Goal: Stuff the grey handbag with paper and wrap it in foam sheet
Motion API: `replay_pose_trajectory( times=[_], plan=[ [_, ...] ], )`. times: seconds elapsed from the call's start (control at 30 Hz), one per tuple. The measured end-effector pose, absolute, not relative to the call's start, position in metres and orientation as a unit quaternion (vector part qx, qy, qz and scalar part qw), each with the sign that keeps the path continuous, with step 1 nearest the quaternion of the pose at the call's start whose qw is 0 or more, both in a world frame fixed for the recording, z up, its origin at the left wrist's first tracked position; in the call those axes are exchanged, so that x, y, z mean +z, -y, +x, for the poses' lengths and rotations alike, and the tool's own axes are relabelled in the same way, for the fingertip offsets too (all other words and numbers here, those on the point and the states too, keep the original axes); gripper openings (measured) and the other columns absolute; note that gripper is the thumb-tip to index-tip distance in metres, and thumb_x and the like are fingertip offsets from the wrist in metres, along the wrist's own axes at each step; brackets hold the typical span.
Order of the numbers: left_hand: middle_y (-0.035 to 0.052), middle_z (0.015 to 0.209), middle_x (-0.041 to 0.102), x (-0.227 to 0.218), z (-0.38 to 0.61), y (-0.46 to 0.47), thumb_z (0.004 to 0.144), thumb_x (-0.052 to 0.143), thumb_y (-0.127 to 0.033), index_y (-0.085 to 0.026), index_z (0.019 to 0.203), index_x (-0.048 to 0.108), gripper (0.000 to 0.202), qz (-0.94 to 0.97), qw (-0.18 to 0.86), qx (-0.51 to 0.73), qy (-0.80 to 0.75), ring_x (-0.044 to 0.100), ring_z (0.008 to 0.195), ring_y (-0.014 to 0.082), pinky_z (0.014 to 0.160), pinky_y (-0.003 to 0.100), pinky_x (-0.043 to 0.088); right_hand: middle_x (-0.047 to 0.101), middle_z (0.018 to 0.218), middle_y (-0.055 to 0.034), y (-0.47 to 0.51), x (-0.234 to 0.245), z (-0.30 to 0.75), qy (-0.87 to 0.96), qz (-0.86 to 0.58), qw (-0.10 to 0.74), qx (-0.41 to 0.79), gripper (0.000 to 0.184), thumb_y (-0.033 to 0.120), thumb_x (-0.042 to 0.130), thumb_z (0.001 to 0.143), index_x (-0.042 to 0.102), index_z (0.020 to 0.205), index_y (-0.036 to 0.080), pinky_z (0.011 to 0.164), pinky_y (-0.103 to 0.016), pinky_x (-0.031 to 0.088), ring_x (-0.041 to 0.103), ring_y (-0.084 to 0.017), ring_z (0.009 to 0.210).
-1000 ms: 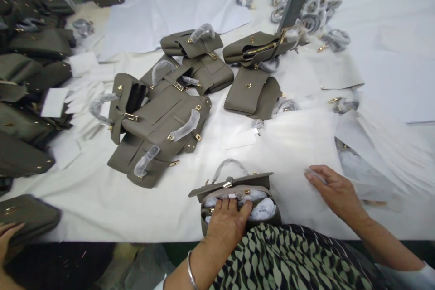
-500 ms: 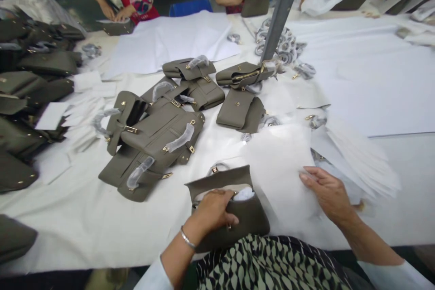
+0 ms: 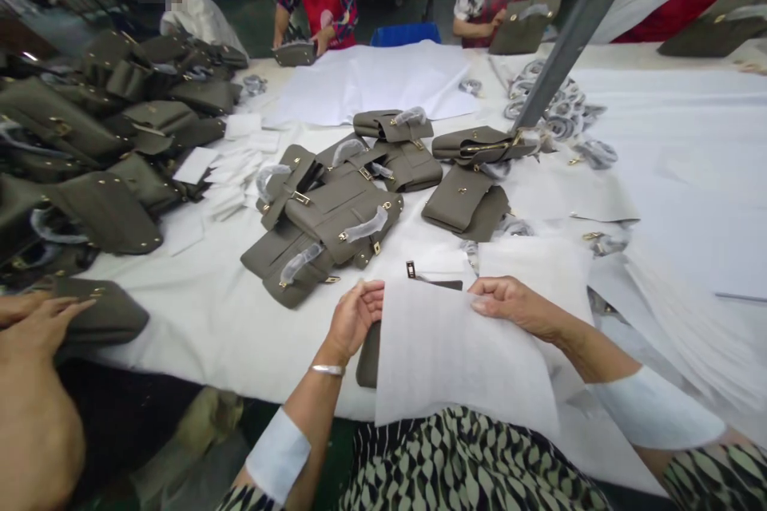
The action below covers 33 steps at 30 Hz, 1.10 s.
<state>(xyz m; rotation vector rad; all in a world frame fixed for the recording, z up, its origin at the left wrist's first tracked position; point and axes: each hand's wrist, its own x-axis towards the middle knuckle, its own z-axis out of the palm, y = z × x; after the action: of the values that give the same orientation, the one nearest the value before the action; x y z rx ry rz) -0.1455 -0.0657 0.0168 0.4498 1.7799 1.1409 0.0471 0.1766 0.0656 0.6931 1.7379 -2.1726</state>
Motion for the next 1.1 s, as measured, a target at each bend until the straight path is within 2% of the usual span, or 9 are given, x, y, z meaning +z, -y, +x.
replay_pose_trajectory(
  times=[0.07,0.17,0.23,0.33,0.43,0.6,0.73,0.9,1.1],
  plan=[
    [0.0162,0.106,0.066,0.021,-0.145,0.09,0.084,0.001,-0.074,-0.01,0.127,0.049,0.091,0.154,0.502,0.525,-0.67,0.064,0.095,0.0251,0.076,0.036,0.052,0.061,0.071,-0.0005,-0.172,0.052,0.034,-0.626,0.211,0.182,-0.728,0.038,0.048,0.07,0.073,0.06,0.087,0.014,0.054,-0.021,0.037,0.051,-0.01,0.058],
    [0.0108,0.096,0.068,0.021,-0.13,0.114,0.08,0.049,-0.068,-0.014,0.118,0.055,0.067,0.141,0.562,0.541,-0.609,0.064,0.088,0.0223,0.069,0.029,0.05,0.06,0.07,0.0002,-0.165,0.026,0.016,-0.706,0.161,0.201,-0.66,0.036,0.048,0.065,0.073,0.062,0.085,0.014,0.054,-0.022,0.036,0.049,-0.011,0.06],
    [0.007,0.092,0.067,0.016,-0.116,0.119,0.072,0.068,-0.057,-0.015,0.112,0.057,0.058,0.132,0.546,0.51,-0.651,0.063,0.085,0.0191,0.068,0.025,0.047,0.059,0.067,0.0002,-0.161,0.01,0.008,-0.763,0.13,0.198,-0.601,0.034,0.046,0.064,0.071,0.063,0.08,0.014,0.055,-0.023,0.036,0.049,-0.012,0.06],
    [0.0043,0.078,0.065,0.006,-0.097,0.117,0.075,0.061,-0.063,-0.014,0.094,0.059,0.053,0.076,0.485,0.515,-0.702,0.062,0.072,0.0155,0.063,0.024,0.046,0.059,0.065,-0.0005,-0.16,-0.005,0.004,-0.8,0.119,0.189,-0.557,0.03,0.045,0.062,0.069,0.062,0.074,0.015,0.058,-0.025,0.038,0.05,-0.014,0.062],
    [0.0045,0.071,0.063,0.002,-0.091,0.115,0.079,0.044,-0.073,-0.013,0.091,0.059,0.064,0.009,0.475,0.544,-0.692,0.059,0.061,0.0149,0.06,0.027,0.047,0.06,0.068,-0.0009,-0.16,-0.008,0.008,-0.81,0.117,0.182,-0.545,0.027,0.042,0.059,0.071,0.062,0.075,0.016,0.061,-0.026,0.04,0.052,-0.015,0.066],
    [0.0076,0.084,0.068,0.017,-0.097,0.114,0.073,0.05,-0.075,-0.013,0.1,0.06,0.068,0.051,0.506,0.511,-0.693,0.063,0.073,0.0175,0.069,0.029,0.048,0.06,0.07,-0.001,-0.155,-0.004,0.014,-0.821,0.105,0.175,-0.533,0.022,0.037,0.058,0.072,0.061,0.075,0.016,0.064,-0.027,0.041,0.052,-0.016,0.068],
    [0.0089,0.094,0.069,0.027,-0.095,0.112,0.066,0.062,-0.071,-0.014,0.107,0.058,0.07,0.053,0.496,0.488,-0.716,0.064,0.086,0.0206,0.072,0.029,0.047,0.059,0.071,-0.0024,-0.151,-0.005,0.017,-0.828,0.112,0.157,-0.527,0.023,0.038,0.055,0.073,0.059,0.074,0.016,0.064,-0.027,0.041,0.052,-0.017,0.07],
    [0.0105,0.1,0.069,0.035,-0.093,0.114,0.072,0.06,-0.066,-0.014,0.112,0.056,0.066,0.058,0.453,0.509,-0.73,0.064,0.093,0.0244,0.076,0.032,0.05,0.06,0.072,-0.0027,-0.15,-0.003,0.023,-0.831,0.112,0.148,-0.525,0.024,0.04,0.054,0.075,0.06,0.076,0.016,0.065,-0.027,0.042,0.053,-0.017,0.07],
    [0.0084,0.101,0.071,0.01,-0.091,0.112,0.077,0.064,-0.042,-0.014,0.104,0.062,0.039,0.183,0.422,0.482,-0.746,0.065,0.093,0.0254,0.081,0.034,0.051,0.06,0.072,-0.0027,-0.148,-0.001,0.023,-0.843,0.095,0.152,-0.507,0.025,0.04,0.053,0.076,0.061,0.076,0.016,0.065,-0.027,0.041,0.054,-0.017,0.071]
  ],
)
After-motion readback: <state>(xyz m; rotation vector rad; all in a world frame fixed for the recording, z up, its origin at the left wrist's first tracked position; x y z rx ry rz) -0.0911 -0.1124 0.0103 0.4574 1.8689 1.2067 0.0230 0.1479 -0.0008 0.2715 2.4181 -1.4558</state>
